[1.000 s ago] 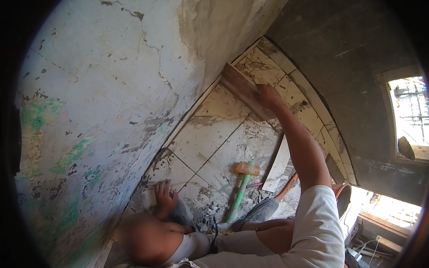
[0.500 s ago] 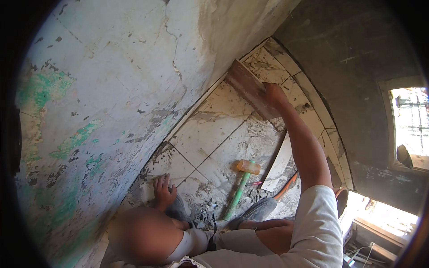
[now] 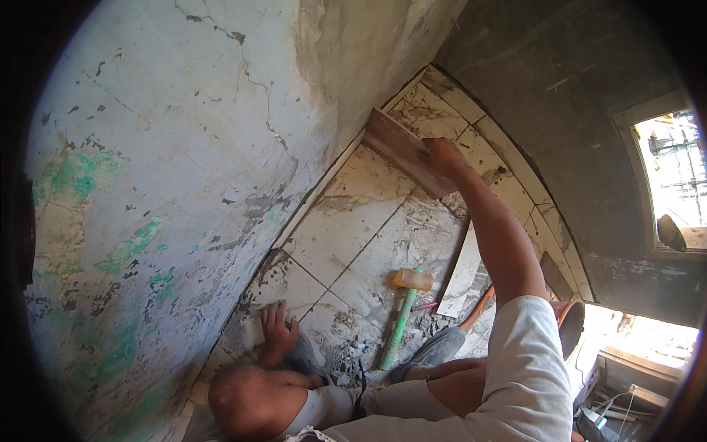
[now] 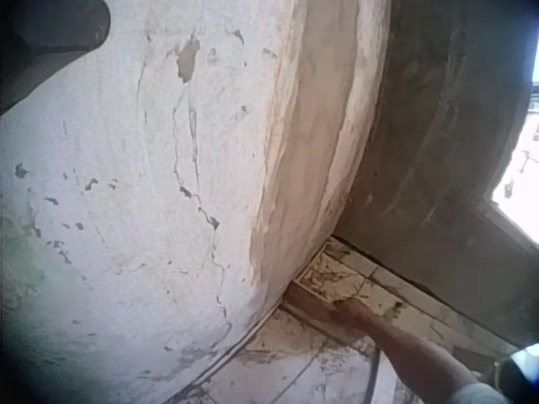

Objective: Applying cement to a wall and placing tiles.

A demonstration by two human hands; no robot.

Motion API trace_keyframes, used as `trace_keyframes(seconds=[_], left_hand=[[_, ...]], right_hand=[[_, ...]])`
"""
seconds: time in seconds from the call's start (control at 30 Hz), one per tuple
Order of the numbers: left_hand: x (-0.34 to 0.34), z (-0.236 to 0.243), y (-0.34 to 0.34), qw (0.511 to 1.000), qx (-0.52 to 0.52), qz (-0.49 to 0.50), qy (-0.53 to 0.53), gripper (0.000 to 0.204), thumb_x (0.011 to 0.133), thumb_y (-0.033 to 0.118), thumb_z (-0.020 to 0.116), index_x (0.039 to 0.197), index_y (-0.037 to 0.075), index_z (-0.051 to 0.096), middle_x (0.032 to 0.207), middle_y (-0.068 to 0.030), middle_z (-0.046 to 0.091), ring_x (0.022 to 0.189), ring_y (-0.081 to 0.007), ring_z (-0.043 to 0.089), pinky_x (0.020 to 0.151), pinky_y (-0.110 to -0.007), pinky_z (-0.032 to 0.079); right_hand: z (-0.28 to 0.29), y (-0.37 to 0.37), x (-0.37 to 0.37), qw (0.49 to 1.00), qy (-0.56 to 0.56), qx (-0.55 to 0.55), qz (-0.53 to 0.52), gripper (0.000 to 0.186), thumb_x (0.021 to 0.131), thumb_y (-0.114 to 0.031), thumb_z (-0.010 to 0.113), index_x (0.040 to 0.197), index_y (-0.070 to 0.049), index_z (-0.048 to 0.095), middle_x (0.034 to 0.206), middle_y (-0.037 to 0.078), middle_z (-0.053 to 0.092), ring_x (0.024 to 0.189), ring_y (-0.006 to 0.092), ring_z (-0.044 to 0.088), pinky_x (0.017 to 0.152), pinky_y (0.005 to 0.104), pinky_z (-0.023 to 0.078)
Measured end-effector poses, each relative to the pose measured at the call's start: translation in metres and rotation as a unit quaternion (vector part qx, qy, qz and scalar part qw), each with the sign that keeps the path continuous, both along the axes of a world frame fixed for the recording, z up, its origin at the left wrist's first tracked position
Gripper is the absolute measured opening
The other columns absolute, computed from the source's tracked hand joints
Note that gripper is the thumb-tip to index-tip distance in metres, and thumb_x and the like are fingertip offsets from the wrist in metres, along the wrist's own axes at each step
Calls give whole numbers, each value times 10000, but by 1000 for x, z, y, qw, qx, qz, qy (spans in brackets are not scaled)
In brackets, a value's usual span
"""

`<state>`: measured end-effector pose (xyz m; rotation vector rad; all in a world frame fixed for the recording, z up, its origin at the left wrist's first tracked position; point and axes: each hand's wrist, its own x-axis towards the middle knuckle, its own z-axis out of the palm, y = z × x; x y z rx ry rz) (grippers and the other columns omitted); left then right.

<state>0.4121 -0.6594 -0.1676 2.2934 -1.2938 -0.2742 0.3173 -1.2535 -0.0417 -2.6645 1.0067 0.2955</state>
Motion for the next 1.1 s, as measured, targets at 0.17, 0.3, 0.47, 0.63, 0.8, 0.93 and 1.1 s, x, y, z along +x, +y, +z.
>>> trace_keyframes(seconds=[0.17, 0.3, 0.47, 0.63, 0.8, 0.93, 1.1], left_hand=[[-1, -2, 1, 1000, 13, 9, -6, 534, 826, 226, 652, 1285, -37, 581, 1218, -228, 594, 1123, -396, 549, 1003, -527, 402], [-1, -4, 3, 1000, 14, 15, -1, 529, 825, 218, 651, 1285, -34, 582, 1213, -228, 593, 1119, -406, 543, 1004, -529, 402], [-3, -8, 4, 1000, 17, 17, -2, 525, 826, 225, 649, 1279, -34, 586, 1220, -237, 584, 1111, -421, 535, 1002, -543, 405], [-3, 9, -6, 998, 33, -19, -58, 536, 807, 211, 666, 1295, 3, 590, 1264, -231, 577, 1193, -422, 517, 1032, -552, 393], [19, 41, -82, 969, 68, -217, -95, 560, 819, 229, 679, 1330, 26, 573, 1416, -239, 496, 1349, -419, 432, 1136, -581, 312], [52, 55, -199, 915, 72, -358, -169, 537, 881, 208, 613, 1352, -40, 539, 1473, -248, 455, 1415, -403, 369, 1193, -570, 225], [90, 50, -364, 701, 259, -378, -547, 546, 976, 220, 397, 1457, -34, 446, 1574, -197, 372, 1498, -301, 276, 1238, -523, 102]], right_hand=[[-4, -4, -4, 1000, -8, -3, -6, 416, 895, -351, 681, 1145, -19, 668, 1017, 250, 695, 987, 429, 656, 866, 494, 510], [0, -3, -13, 1000, 3, 7, -11, 434, 890, -360, 684, 1158, -19, 664, 1017, 253, 694, 988, 431, 655, 865, 495, 510], [3, -1, -24, 999, -14, 9, -37, 455, 887, -364, 695, 1173, -12, 664, 1018, 266, 691, 982, 438, 655, 860, 492, 508], [-3, -16, -54, 986, -68, 44, -148, 485, 883, -379, 705, 1191, -6, 672, 1035, 262, 704, 991, 384, 686, 856, 456, 517], [-2, -38, -125, 943, -121, 101, -294, 468, 885, -372, 710, 1166, 3, 694, 1004, 200, 734, 958, 298, 709, 839, 427, 527], [12, -50, -213, 938, -140, 130, -288, 451, 892, -344, 719, 1168, 12, 691, 977, 155, 741, 877, 245, 711, 809, 391, 543], [-1, -40, -321, 815, -302, 260, -420, 408, 911, -317, 722, 1145, 16, 693, 927, 103, 728, 748, 169, 677, 690, 338, 535]])
